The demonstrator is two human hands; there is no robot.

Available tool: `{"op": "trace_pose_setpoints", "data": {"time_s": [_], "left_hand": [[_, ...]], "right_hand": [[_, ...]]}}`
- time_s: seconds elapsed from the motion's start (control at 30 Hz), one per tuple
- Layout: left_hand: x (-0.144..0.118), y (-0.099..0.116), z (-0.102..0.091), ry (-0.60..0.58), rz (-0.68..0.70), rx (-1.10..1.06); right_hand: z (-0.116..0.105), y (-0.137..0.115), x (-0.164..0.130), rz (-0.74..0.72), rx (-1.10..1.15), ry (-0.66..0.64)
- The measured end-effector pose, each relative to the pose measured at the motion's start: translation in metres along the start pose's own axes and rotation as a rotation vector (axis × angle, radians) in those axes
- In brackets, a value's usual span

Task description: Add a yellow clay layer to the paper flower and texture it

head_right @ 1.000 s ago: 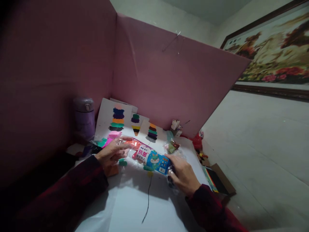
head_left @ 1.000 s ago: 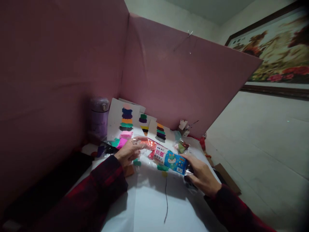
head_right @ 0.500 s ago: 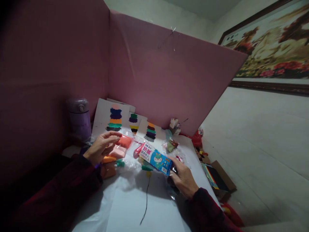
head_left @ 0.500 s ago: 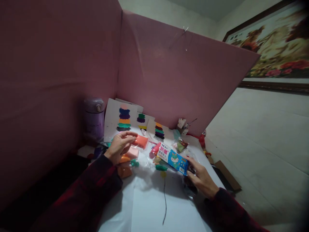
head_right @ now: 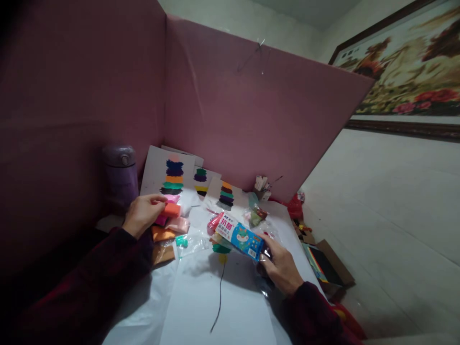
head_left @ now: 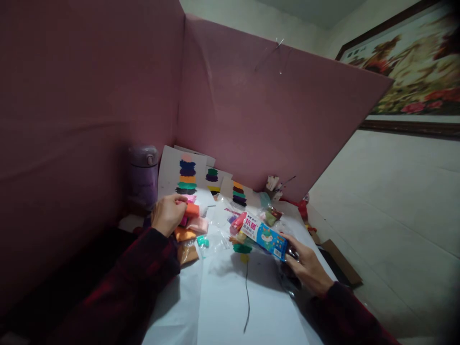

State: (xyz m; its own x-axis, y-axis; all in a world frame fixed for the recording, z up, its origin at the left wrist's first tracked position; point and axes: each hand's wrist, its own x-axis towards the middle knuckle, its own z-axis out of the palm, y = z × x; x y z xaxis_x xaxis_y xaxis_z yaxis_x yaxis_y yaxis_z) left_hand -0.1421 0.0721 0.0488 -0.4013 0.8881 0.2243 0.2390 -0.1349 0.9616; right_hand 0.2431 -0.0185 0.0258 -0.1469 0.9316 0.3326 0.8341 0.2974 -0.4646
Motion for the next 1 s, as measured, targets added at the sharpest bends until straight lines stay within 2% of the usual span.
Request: {"op": "trace_pose_setpoints", "data": {"time_s": [0.07,0.13,0.2,0.27,0.37,0.53,0.77,1.0], "left_hand": [[-0.007,0.004,-0.001,0.000,0.075,0.059],[-0.015,0.010,0.001,-0.050,0.160,0.069],[-0.022,0.014,0.006,-0.179,0.228,0.045],[-0.029,0.015,0.013,-0.356,0.263,-0.002],[-0.037,0.013,0.022,-0.590,0.254,-0.085],[-0.041,0.012,0.028,-0.815,0.159,-0.199],[-0.042,0.005,0.033,-0.956,0.018,-0.309],[-0.044,0.011,0.027,-1.043,-0.035,-0.315]], "right_hand": [[-0.001,-0.002,0.000,-0.021,-0.030,0.007],[-0.001,-0.006,-0.001,-0.047,-0.062,0.013],[0.000,-0.008,-0.001,-0.075,-0.090,0.019],[0.001,-0.009,0.000,-0.106,-0.110,0.030],[0.003,-0.008,0.002,-0.155,-0.127,0.043],[0.003,-0.006,0.003,-0.207,-0.128,0.050],[-0.001,-0.012,0.002,-0.244,-0.144,0.039],[-0.001,-0.014,0.002,-0.305,-0.173,0.039]]}}
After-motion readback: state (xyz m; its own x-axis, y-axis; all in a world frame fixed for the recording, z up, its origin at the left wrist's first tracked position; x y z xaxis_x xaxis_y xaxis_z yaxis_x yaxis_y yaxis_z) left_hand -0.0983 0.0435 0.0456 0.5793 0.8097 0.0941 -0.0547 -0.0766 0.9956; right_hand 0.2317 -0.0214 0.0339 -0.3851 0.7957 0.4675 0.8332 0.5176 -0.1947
